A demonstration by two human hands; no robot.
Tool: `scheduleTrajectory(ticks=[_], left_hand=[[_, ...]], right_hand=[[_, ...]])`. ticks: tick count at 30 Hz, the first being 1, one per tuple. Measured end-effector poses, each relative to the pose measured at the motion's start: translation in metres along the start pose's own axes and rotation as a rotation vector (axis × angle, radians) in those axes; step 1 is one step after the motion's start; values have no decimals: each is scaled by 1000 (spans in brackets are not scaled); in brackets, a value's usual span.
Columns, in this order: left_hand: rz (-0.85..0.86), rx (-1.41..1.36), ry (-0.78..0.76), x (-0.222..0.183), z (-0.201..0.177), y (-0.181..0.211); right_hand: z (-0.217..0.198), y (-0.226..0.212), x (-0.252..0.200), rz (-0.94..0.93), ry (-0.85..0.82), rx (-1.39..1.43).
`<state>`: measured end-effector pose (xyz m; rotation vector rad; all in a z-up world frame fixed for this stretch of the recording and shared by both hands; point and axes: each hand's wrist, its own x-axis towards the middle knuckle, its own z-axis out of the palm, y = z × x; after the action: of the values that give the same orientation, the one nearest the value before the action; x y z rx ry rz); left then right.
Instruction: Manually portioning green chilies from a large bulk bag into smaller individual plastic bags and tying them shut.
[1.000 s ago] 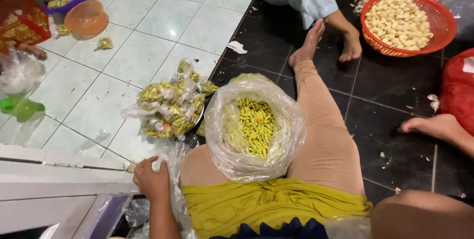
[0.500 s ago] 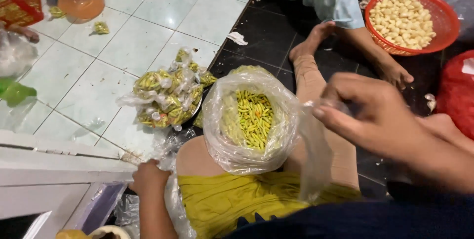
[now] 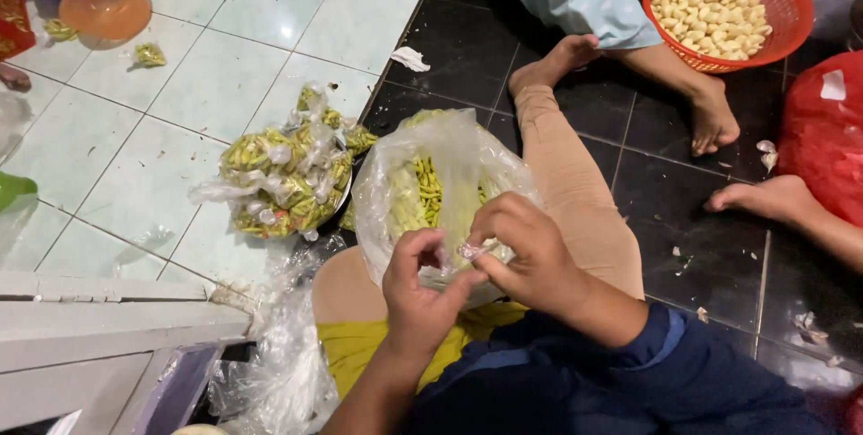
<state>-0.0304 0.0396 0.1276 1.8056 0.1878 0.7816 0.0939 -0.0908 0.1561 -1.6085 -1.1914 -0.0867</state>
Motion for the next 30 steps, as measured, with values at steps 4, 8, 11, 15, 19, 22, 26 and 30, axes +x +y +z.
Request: scheduleTrajectory(ticks=[4, 8, 11, 15, 19, 22, 26, 30], left_hand=[[-2, 123, 35, 5, -1, -10], [-83, 148, -12, 0, -8, -19], [-134, 41, -30, -5, -11, -23], [-113, -373, -80, -12, -22, -22], [-8, -447, -111, -22, -26, -22], [-62, -518, -289, -22, -22, -21], [-83, -339, -378, -20, -24, -26], [-141, 317, -124, -7, -34, -39]], right_hand=[[2, 24, -24, 189, -77, 96], [0, 41, -41, 264, -53, 143], [3, 43, -41, 239, -40, 250], [14, 53, -49, 313, -13, 455], [41, 113, -90, 868, 361, 1067], [31, 103, -73, 966, 77, 1371], [-1, 104, -48, 1024, 353, 1117], [-26, 88, -21, 717, 507, 808]])
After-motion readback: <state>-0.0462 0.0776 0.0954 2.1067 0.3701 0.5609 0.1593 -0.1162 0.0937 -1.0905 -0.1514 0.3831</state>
